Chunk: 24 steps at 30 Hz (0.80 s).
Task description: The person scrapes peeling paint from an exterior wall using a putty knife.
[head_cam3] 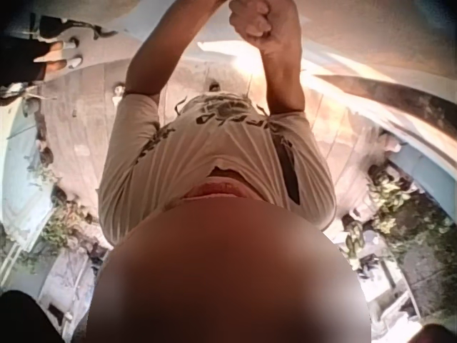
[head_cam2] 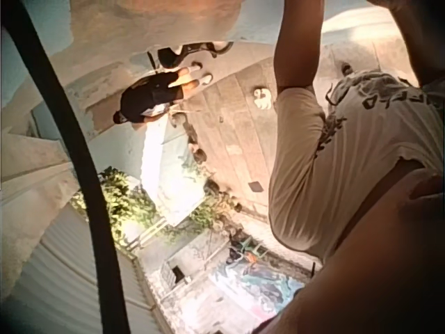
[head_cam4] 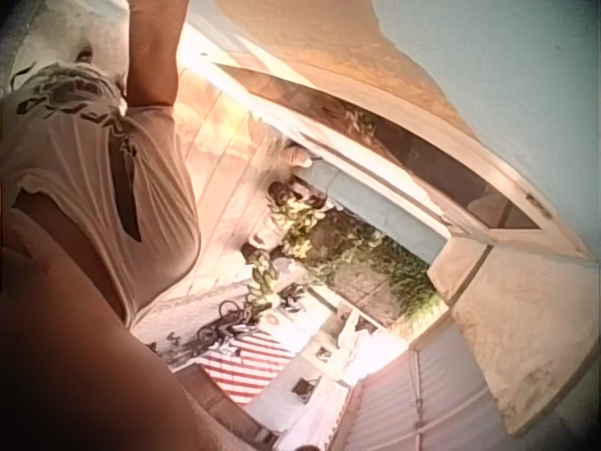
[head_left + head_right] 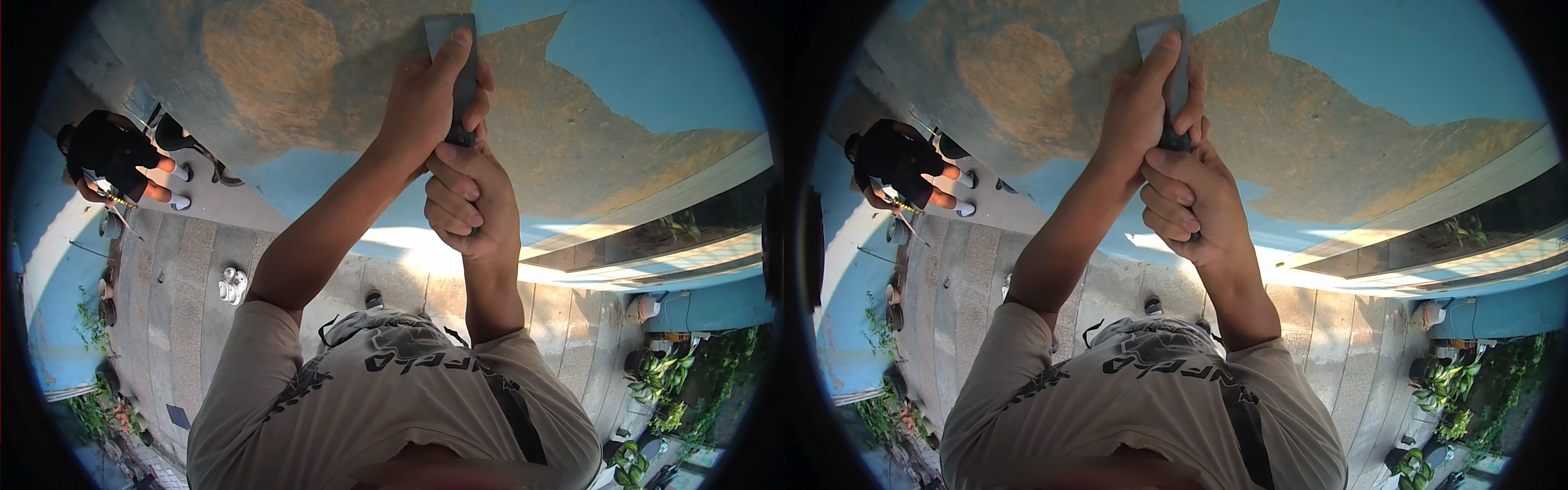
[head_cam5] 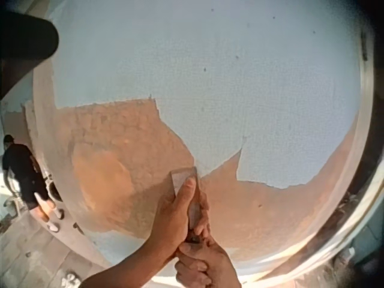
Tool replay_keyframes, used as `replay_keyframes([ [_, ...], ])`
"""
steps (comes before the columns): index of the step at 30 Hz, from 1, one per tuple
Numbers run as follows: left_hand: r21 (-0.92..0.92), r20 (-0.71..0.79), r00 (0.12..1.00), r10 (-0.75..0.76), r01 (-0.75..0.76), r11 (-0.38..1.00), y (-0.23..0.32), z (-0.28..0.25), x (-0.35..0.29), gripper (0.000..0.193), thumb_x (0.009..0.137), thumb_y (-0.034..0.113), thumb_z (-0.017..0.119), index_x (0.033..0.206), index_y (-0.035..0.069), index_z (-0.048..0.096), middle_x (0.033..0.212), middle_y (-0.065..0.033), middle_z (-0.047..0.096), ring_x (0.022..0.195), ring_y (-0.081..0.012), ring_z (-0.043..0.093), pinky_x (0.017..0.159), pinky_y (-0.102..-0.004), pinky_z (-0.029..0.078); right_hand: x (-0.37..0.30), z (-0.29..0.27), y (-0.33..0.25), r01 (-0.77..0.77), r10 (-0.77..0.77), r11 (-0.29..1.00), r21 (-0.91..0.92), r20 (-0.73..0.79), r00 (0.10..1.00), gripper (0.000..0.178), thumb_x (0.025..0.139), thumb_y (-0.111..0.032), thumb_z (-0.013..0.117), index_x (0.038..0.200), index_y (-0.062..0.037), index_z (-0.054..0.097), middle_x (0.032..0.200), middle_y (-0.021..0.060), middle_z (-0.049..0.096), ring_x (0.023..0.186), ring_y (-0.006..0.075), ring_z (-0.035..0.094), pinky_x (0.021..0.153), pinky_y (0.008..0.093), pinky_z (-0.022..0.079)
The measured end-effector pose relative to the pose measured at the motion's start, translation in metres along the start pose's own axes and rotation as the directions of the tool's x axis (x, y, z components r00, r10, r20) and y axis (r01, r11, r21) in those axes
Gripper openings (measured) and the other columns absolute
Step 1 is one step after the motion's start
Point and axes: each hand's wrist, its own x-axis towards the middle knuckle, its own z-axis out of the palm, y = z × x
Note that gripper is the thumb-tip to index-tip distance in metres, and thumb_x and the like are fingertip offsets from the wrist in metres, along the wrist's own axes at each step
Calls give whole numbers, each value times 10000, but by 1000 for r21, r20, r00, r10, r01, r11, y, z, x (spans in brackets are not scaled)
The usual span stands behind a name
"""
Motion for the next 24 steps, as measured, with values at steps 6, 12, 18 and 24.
replay_keyframes([
  [6, 21, 74, 997, 12, -13, 1000, -9, -9, 1, 523, 976, 522, 478, 772, 52, 583, 488, -23, 478, 427, -140, 506, 468, -298, 467, -4, -5, 12, 47, -47, 999, -2, -60, 997, 172, 938, -10, 484, 937, -174, 434, 513, -32, 360, 311, 52, 280, 274, 209, 202],
  [12, 58, 66, 997, 26, -30, 998, -3, -12, 3, 523, 978, 509, 477, 767, 45, 596, 494, -25, 496, 430, -126, 507, 453, -290, 456, -5, -7, 24, 65, -63, 998, 19, -81, 995, 231, 940, -5, 479, 989, -230, 469, 504, -40, 338, 310, 53, 273, 274, 215, 198],
  [18, 80, 95, 995, -1, -7, 997, -3, -14, -4, 501, 1000, 450, 432, 770, 38, 599, 514, -35, 507, 449, -132, 513, 468, -306, 456, -1, -12, 26, 62, -61, 996, 61, -18, 998, 209, 951, -13, 473, 971, -221, 469, 508, -42, 341, 312, 51, 278, 271, 206, 209],
  [24, -11, 126, 992, -15, 17, 1000, 12, -4, -9, 504, 997, 480, 440, 907, 15, 615, 586, -40, 543, 553, -146, 568, 567, -306, 494, -6, 5, 17, 117, -121, 990, 78, 56, 991, 68, 996, -35, 417, 962, -83, 452, 540, -25, 386, 326, 60, 326, 274, 194, 237],
])
